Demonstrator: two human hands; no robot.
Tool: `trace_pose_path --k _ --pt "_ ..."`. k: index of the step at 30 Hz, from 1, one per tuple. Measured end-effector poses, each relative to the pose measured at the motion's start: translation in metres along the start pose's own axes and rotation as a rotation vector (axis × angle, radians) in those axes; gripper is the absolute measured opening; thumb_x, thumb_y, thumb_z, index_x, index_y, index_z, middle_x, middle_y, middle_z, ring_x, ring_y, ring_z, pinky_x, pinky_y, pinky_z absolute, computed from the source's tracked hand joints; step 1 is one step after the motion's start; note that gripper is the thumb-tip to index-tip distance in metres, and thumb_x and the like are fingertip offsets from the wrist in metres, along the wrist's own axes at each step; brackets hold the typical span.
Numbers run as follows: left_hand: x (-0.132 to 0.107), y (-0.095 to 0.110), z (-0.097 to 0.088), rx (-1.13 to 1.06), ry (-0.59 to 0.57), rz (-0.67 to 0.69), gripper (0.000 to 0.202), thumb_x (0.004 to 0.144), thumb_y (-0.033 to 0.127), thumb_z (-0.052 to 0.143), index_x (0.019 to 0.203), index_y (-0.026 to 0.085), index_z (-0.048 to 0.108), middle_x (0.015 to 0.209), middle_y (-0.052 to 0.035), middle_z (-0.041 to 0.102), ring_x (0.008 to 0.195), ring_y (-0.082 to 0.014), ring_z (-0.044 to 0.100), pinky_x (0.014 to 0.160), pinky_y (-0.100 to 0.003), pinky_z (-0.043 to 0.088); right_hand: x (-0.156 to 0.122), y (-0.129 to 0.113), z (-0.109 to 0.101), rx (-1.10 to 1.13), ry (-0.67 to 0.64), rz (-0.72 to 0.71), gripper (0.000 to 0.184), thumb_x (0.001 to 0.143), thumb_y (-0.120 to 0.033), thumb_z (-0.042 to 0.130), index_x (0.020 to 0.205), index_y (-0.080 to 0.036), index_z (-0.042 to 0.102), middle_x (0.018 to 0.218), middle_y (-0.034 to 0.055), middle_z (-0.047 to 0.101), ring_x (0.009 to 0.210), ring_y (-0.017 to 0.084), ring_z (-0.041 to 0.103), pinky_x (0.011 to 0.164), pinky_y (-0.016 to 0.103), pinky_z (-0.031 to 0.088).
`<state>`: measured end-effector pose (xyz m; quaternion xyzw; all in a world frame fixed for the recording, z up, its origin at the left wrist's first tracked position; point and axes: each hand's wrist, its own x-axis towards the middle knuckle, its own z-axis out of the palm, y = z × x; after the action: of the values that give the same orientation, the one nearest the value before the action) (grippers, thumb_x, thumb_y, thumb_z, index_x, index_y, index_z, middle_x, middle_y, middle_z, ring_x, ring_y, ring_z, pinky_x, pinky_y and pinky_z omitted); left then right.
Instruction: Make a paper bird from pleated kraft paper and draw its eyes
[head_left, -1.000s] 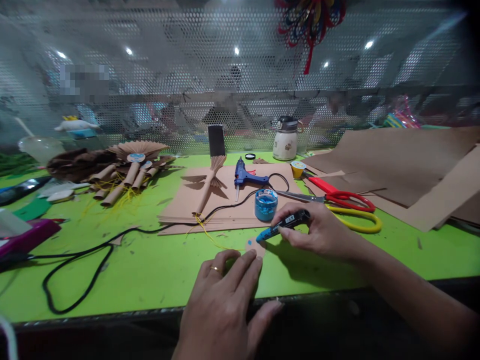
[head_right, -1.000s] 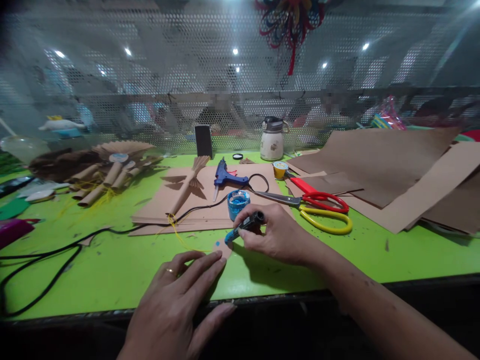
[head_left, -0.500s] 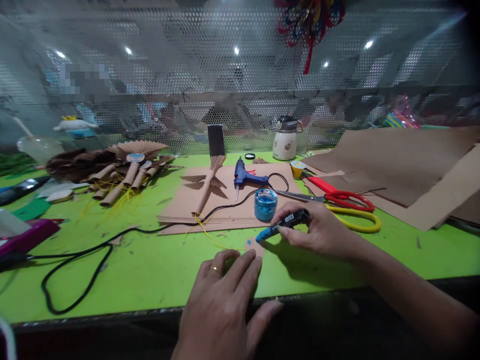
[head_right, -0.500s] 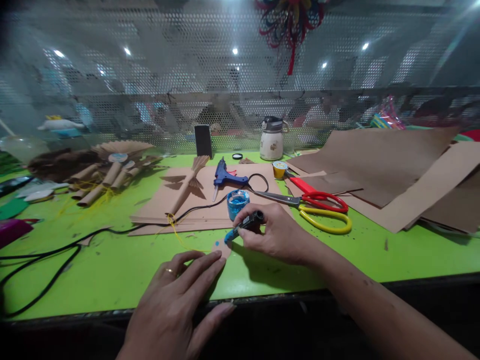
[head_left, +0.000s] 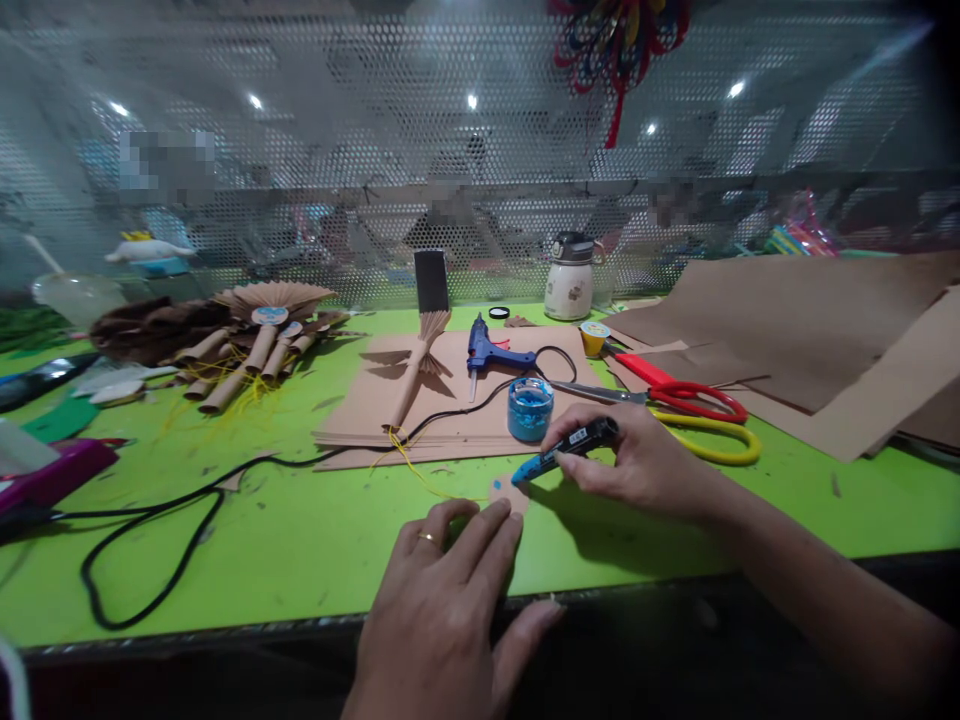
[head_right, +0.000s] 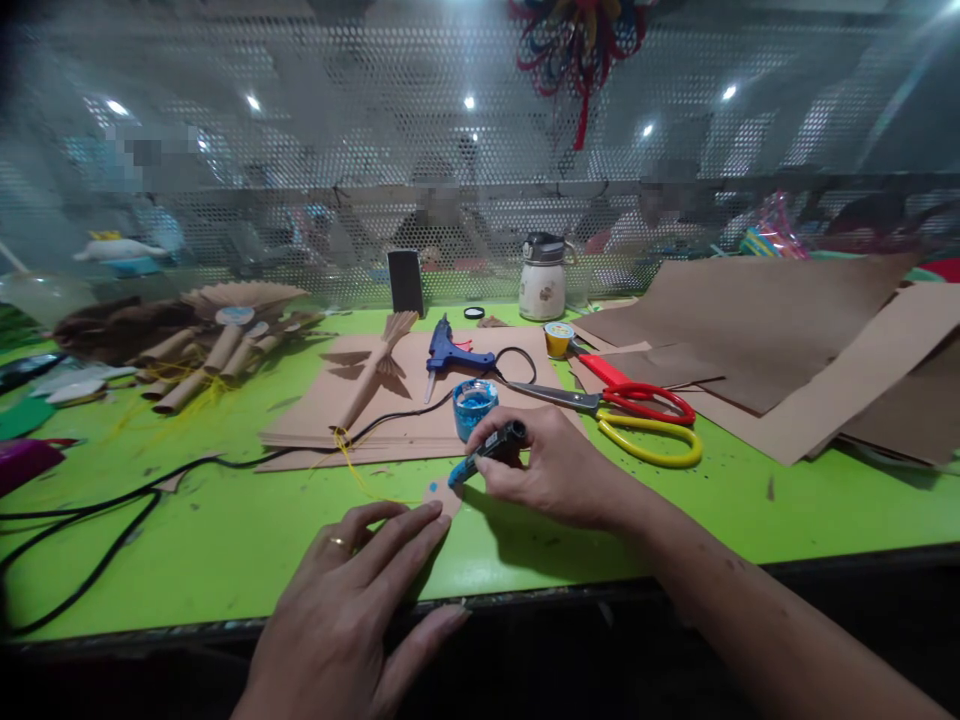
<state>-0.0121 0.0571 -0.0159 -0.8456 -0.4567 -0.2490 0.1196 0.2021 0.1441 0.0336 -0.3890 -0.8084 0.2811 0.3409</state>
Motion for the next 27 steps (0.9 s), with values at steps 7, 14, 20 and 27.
trace_pose_path --k 7,14,20,27 --pt "0.0004 -0.0002 -0.0002 -0.005 0.000 -0.001 0.053 0.083 0.047 0.061 0.130 0.024 0.056 0.128 -0.0006 0.062 0.105 -0.0270 0.052 0.085 -0.042 0.046 0.0003 -0.0013 0.0001 -0.003 0.000 0.001 0.015 0.076 -0.020 0.059 0.086 -0.016 0.069 0.084 0.0072 0.069 0.077 0.019 0.063 0.063 0.027 0.049" --pt "-0.0008 -0.0002 0.0003 -0.004 0.000 -0.001 0.054 0.083 0.047 0.061 0.131 0.023 0.055 0.129 0.0004 0.062 0.106 -0.0266 0.051 0.085 -0.042 0.045 0.0002 0.0014 -0.0005 0.009 -0.008 -0.002 0.016 0.076 -0.018 0.059 0.088 -0.016 0.068 0.087 0.0072 0.069 0.078 0.018 0.062 0.065 0.027 0.049" --pt "0.0001 -0.0003 0.0002 0.001 -0.007 -0.004 0.053 0.083 0.046 0.061 0.130 0.023 0.056 0.129 0.0006 0.062 0.106 -0.0267 0.051 0.086 -0.042 0.045 -0.0005 0.0000 -0.0011 0.007 -0.020 -0.001 0.015 0.077 -0.020 0.059 0.088 -0.016 0.068 0.083 0.0062 0.069 0.076 0.018 0.062 0.063 0.027 0.049" --pt "0.0001 0.0002 -0.0005 0.008 -0.013 0.005 0.052 0.084 0.046 0.060 0.130 0.023 0.056 0.129 -0.0009 0.062 0.107 -0.0277 0.051 0.086 -0.043 0.045 0.0005 0.0005 -0.0011 -0.004 -0.013 -0.005 0.013 0.077 -0.017 0.059 0.087 -0.017 0.068 0.076 0.0037 0.067 0.075 0.017 0.062 0.061 0.025 0.048"
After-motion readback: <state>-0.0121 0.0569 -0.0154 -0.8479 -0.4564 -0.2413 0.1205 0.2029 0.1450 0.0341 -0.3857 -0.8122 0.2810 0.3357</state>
